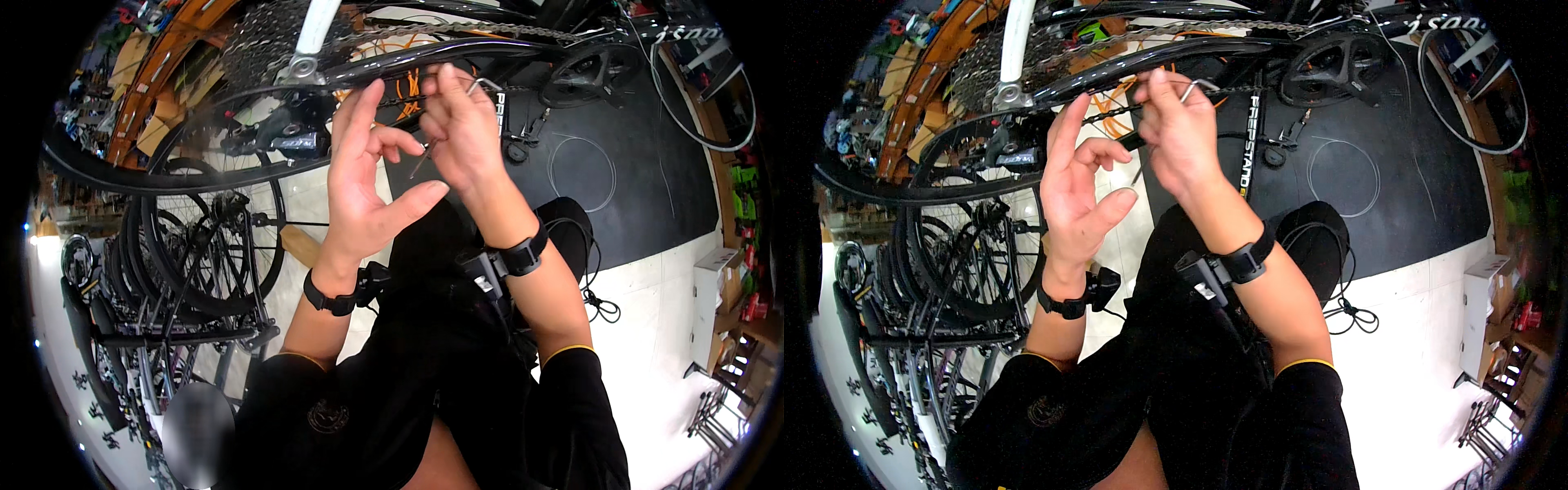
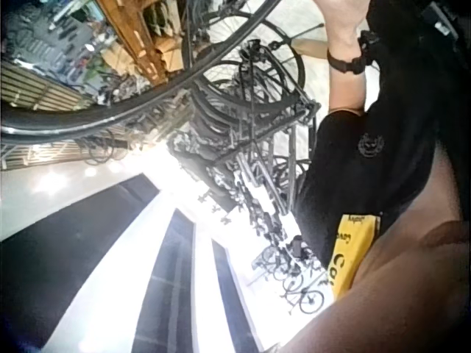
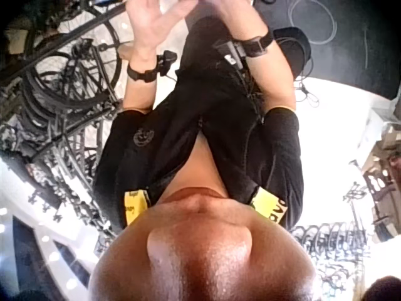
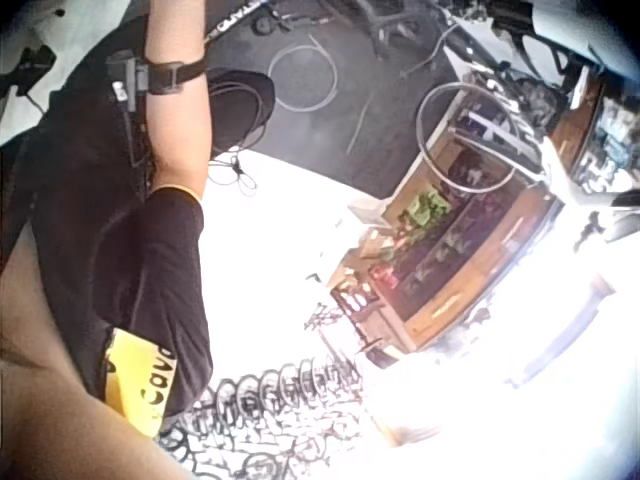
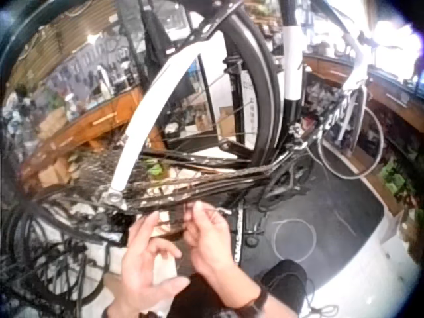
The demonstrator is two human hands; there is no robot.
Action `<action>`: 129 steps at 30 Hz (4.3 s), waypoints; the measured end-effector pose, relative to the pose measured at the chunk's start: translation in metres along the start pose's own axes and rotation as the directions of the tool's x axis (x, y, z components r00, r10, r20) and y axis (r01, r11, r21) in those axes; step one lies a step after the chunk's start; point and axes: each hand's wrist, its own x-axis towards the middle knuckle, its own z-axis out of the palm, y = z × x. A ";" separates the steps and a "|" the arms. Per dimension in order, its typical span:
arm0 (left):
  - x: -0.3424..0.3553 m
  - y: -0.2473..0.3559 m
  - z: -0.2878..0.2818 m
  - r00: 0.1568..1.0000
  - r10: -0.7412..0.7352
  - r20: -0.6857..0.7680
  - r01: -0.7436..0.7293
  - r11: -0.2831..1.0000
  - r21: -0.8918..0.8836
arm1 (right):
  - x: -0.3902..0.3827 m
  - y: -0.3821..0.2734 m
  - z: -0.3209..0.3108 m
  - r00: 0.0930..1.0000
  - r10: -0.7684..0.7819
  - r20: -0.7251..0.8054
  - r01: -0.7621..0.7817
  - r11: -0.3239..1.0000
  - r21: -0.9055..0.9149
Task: The person uses an Allen key to adjust the rear derailleur of a bicycle mounted on a repair stand. They repeatedly tighten and loosen the barrel adjuster while checking the cable tension and derailleur position.
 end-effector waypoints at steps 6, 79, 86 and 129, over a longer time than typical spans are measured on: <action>0.000 -0.001 0.000 0.998 0.057 0.000 -0.057 0.998 0.036 | 0.000 0.007 0.000 0.995 0.090 -0.030 -0.088 0.994 0.057; -0.005 0.002 -0.010 0.996 -0.024 0.082 0.029 0.998 -0.055 | -0.006 0.004 0.002 0.987 0.145 -0.073 -0.138 0.985 0.100; -0.005 -0.001 -0.008 0.997 -0.021 0.070 0.022 1.000 -0.022 | -0.010 0.009 0.020 0.992 0.106 -0.068 -0.105 0.994 0.025; -0.001 -0.006 -0.012 0.996 -0.005 0.086 0.006 1.000 -0.018 | -0.002 0.011 0.016 0.997 0.075 0.002 -0.075 0.993 -0.086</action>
